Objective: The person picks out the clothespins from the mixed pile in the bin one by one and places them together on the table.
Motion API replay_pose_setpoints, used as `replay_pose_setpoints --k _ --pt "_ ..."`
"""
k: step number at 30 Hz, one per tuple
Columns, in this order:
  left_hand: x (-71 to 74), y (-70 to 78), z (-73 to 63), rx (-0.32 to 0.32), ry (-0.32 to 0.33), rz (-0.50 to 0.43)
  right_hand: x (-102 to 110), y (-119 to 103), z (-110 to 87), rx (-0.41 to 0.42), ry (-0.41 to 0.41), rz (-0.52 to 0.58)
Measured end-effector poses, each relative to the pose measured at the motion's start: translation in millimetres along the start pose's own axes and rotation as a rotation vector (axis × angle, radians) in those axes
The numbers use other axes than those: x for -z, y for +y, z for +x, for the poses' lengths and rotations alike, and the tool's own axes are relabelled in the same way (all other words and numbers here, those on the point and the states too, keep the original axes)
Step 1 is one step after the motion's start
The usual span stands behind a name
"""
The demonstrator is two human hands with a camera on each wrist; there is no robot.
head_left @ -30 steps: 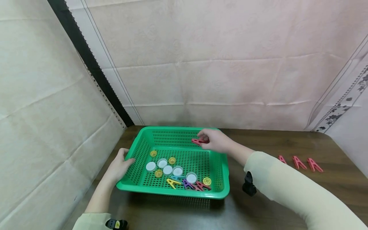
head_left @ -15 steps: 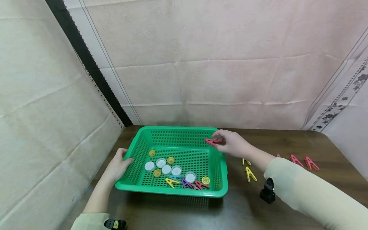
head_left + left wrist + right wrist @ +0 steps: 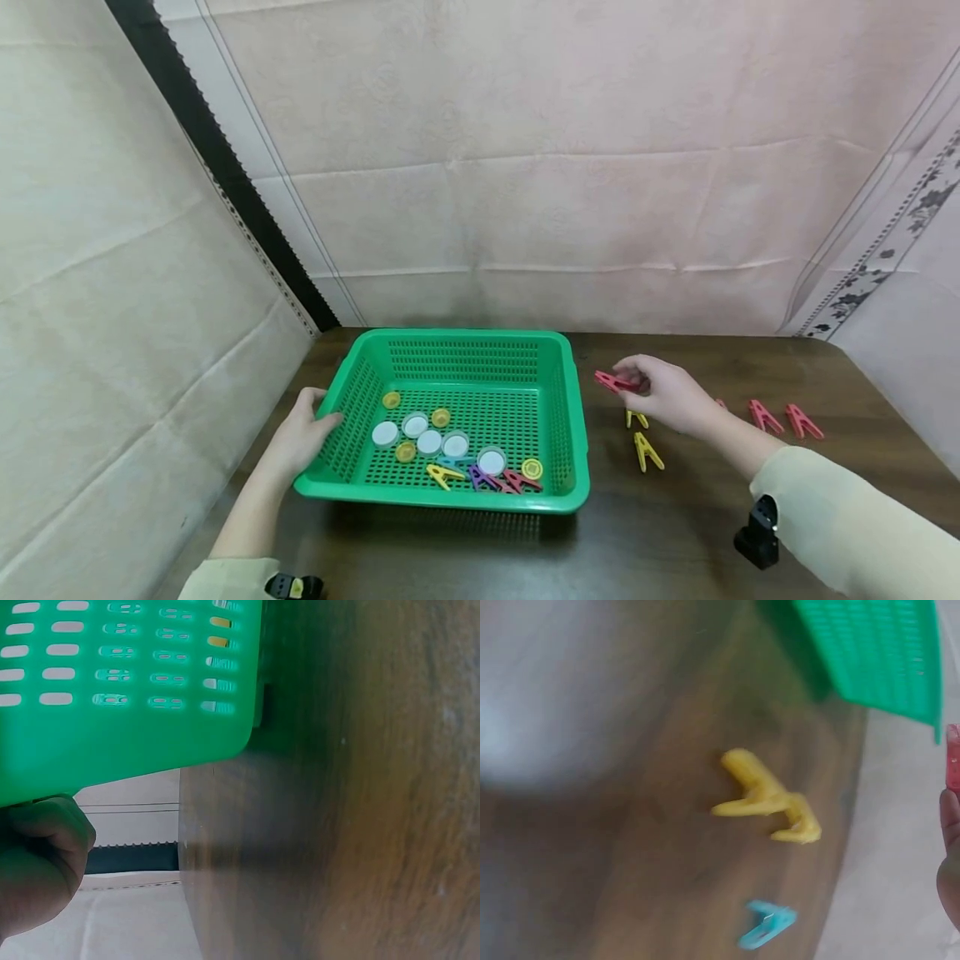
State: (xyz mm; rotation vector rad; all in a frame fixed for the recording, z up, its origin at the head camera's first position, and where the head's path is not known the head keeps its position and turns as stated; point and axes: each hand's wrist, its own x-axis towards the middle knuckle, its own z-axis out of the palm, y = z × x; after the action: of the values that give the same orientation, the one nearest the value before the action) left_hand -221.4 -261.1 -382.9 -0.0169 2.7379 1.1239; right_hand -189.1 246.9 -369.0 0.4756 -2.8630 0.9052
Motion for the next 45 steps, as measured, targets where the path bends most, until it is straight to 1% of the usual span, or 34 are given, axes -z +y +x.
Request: replay_pose_setpoints --k 5,12,17,19,22,26,35,39,45 --pt "-0.8 -1.2 -2.1 0.005 0.002 0.002 -7 16 -18.8 -0.032 0.030 -0.008" --pt "-1.9 0.1 -1.2 0.001 0.011 -0.014 -15 39 -43.3 -0.067 0.063 -0.009" --pt "-2.1 -0.7 -0.6 -0.003 0.010 -0.007 -20 54 -61.1 -0.084 0.120 -0.057" --pt "-2.1 -0.7 -0.7 -0.002 0.010 -0.003 -22 59 -68.7 -0.104 0.136 -0.073" --pt "-2.2 -0.7 -1.1 -0.001 0.006 0.000 -25 65 -79.9 -0.150 0.131 -0.074" --pt "-2.3 -1.0 -1.1 -0.004 0.004 -0.001 -30 71 -93.3 -0.208 0.123 -0.076" --pt "-1.5 -0.9 0.0 -0.013 0.007 -0.005 -39 79 -117.1 -0.277 0.170 -0.120" --pt "-0.6 -1.3 -0.1 -0.014 0.010 -0.001 -40 80 -122.7 -0.303 0.200 -0.130" --pt "-0.7 -2.3 0.0 -0.006 0.007 -0.007 -44 80 -125.6 -0.321 0.236 -0.129"
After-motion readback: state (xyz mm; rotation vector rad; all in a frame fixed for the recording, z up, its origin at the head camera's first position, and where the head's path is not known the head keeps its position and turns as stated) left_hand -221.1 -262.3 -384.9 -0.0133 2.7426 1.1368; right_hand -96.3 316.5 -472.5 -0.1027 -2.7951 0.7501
